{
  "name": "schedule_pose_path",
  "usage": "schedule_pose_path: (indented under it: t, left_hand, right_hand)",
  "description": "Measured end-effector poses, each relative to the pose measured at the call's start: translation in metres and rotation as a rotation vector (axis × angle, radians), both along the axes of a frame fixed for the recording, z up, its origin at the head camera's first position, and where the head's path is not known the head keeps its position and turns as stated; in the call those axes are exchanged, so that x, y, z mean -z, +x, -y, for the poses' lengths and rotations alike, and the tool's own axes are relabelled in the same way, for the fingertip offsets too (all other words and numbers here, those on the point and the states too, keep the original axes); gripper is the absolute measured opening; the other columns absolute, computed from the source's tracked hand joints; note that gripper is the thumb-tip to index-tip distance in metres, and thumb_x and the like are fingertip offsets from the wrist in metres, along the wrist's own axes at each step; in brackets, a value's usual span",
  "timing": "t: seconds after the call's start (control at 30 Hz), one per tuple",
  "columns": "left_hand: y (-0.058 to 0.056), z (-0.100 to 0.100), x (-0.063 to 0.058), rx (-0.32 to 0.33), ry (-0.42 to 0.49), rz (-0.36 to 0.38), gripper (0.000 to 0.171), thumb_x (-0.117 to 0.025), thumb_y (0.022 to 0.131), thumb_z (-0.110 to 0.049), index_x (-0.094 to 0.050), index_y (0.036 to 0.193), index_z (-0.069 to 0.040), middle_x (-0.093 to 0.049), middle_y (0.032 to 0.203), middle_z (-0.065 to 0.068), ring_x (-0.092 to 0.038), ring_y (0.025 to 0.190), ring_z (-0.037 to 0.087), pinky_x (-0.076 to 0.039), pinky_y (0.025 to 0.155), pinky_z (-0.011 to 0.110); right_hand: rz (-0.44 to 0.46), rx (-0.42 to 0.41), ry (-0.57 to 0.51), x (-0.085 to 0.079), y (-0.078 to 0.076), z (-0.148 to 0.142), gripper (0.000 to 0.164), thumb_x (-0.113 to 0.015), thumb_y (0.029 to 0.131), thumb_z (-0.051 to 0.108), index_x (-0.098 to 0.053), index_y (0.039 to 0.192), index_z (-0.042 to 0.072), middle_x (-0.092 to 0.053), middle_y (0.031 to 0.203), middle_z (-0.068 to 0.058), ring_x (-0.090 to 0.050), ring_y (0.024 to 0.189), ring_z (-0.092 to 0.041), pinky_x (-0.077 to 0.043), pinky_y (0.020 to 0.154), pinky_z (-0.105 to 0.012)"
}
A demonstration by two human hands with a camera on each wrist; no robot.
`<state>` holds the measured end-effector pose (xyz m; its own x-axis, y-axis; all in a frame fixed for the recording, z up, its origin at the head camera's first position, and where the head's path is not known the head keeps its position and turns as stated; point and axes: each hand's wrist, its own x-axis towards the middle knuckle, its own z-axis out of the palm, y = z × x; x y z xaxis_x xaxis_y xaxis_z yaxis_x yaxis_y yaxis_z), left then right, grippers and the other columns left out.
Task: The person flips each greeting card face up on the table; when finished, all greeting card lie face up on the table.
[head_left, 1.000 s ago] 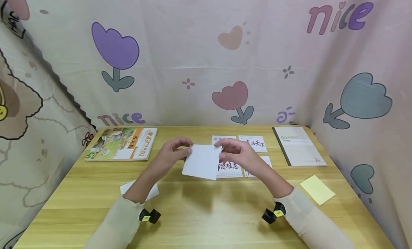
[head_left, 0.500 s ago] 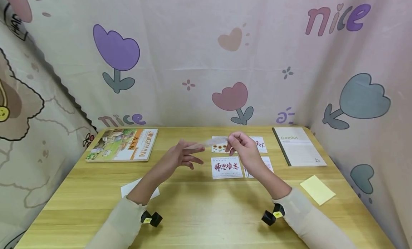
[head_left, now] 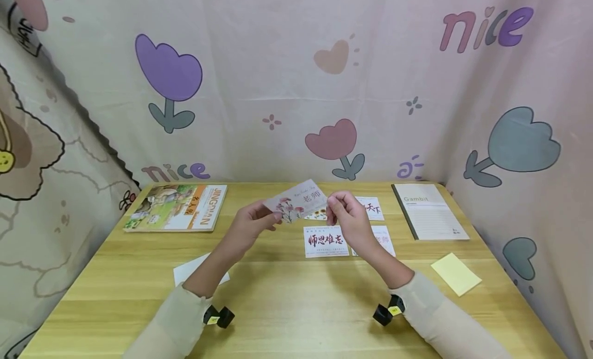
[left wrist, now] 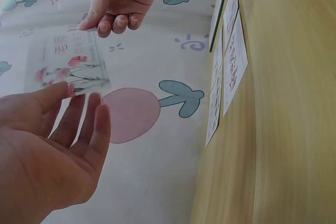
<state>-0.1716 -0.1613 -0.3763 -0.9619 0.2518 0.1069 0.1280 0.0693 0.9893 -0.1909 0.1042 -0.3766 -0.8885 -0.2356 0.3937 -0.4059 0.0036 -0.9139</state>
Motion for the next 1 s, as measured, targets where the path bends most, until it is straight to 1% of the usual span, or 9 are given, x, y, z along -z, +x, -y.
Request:
schedule_pose_path:
  t: [0.13, 0.3, 0.4, 0.5, 0.6, 0.67, 0.83, 0.93, 1.0]
  left_hand:
    - [0.001, 0.001, -0.004, -0.062, -0.005, -0.02, 0.034, -0.069, 0.097, -0.026, -0.065, 0.124, -0.007, -0.069, 0.108, 0.007, -0.063, 0.099, 0.027, -0.056, 0.081, 0.034]
    - [0.002, 0.004, -0.008, -0.088, 0.04, -0.042, 0.046, -0.069, 0.096, -0.019, -0.055, 0.14, -0.011, -0.071, 0.103, 0.002, -0.064, 0.092, 0.017, -0.057, 0.077, 0.031]
    - [0.001, 0.005, -0.009, -0.098, 0.062, -0.062, 0.059, -0.07, 0.095, -0.015, -0.046, 0.149, -0.016, -0.071, 0.096, -0.001, -0.063, 0.085, 0.015, -0.057, 0.074, 0.029]
    - [0.0, 0.006, -0.009, -0.101, 0.054, -0.077, 0.065, -0.071, 0.095, -0.014, -0.042, 0.151, -0.025, -0.071, 0.093, 0.0, -0.063, 0.083, 0.016, -0.057, 0.074, 0.029]
    - [0.0, 0.009, -0.007, -0.09, 0.002, -0.083, 0.065, -0.072, 0.095, -0.018, -0.043, 0.151, -0.032, -0.071, 0.095, 0.003, -0.063, 0.082, 0.017, -0.058, 0.076, 0.035]
    - [0.0, 0.01, -0.006, -0.076, -0.038, -0.082, 0.063, -0.072, 0.095, -0.021, -0.044, 0.15, -0.035, -0.072, 0.098, 0.005, -0.064, 0.082, 0.018, -0.058, 0.076, 0.038]
    - [-0.002, 0.011, -0.003, -0.037, -0.119, -0.103, 0.051, -0.068, 0.097, -0.023, -0.052, 0.145, -0.031, -0.072, 0.103, 0.011, -0.067, 0.088, 0.022, -0.058, 0.075, 0.035]
    - [-0.008, 0.013, 0.001, -0.033, -0.133, -0.087, 0.044, -0.066, 0.099, -0.019, -0.056, 0.142, -0.023, -0.07, 0.107, 0.013, -0.068, 0.092, 0.024, -0.059, 0.079, 0.034]
    - [-0.015, 0.017, 0.005, -0.047, -0.135, -0.063, 0.04, -0.066, 0.098, -0.015, -0.058, 0.138, -0.016, -0.067, 0.109, 0.015, -0.068, 0.092, 0.023, -0.06, 0.083, 0.037]
  right_hand:
    - [0.008, 0.001, 0.052, 0.0, -0.001, -0.001, 0.021, -0.055, 0.105, 0.022, -0.056, 0.107, 0.002, -0.058, 0.083, -0.021, -0.059, 0.068, -0.019, -0.055, 0.067, -0.026]
    - [0.014, -0.013, 0.093, 0.001, -0.002, -0.002, 0.018, -0.063, 0.1, 0.014, -0.058, 0.114, 0.004, -0.062, 0.095, -0.019, -0.065, 0.071, -0.019, -0.057, 0.07, -0.028]
    - [0.021, -0.04, 0.114, 0.002, -0.003, -0.003, 0.027, -0.064, 0.098, 0.009, -0.056, 0.124, 0.006, -0.063, 0.104, -0.015, -0.067, 0.073, -0.018, -0.058, 0.071, -0.028]
    - [0.02, -0.081, 0.128, 0.001, -0.004, -0.003, 0.043, -0.063, 0.098, 0.006, -0.049, 0.139, 0.01, -0.061, 0.113, -0.015, -0.068, 0.075, -0.019, -0.059, 0.072, -0.03]
    - [0.02, -0.102, 0.132, 0.001, -0.006, -0.002, 0.057, -0.062, 0.099, 0.01, -0.04, 0.151, 0.018, -0.06, 0.118, -0.014, -0.066, 0.074, -0.02, -0.059, 0.071, -0.031]
    - [0.025, -0.096, 0.132, 0.001, -0.007, -0.001, 0.06, -0.062, 0.1, 0.013, -0.038, 0.154, 0.023, -0.06, 0.117, -0.013, -0.065, 0.073, -0.019, -0.058, 0.069, -0.03]
    - [0.028, -0.055, 0.196, 0.006, -0.013, -0.001, 0.047, -0.064, 0.1, 0.022, -0.052, 0.145, 0.02, -0.058, 0.113, -0.01, -0.063, 0.074, -0.023, -0.048, 0.057, -0.025]
    - [0.038, -0.028, 0.235, 0.011, -0.02, 0.002, 0.039, -0.066, 0.098, 0.02, -0.061, 0.137, 0.017, -0.056, 0.113, -0.009, -0.064, 0.076, -0.024, -0.052, 0.059, -0.028]
    - [0.053, -0.026, 0.244, 0.014, -0.027, 0.008, 0.038, -0.068, 0.097, 0.016, -0.063, 0.134, 0.016, -0.057, 0.113, -0.01, -0.066, 0.077, -0.023, -0.058, 0.067, -0.034]
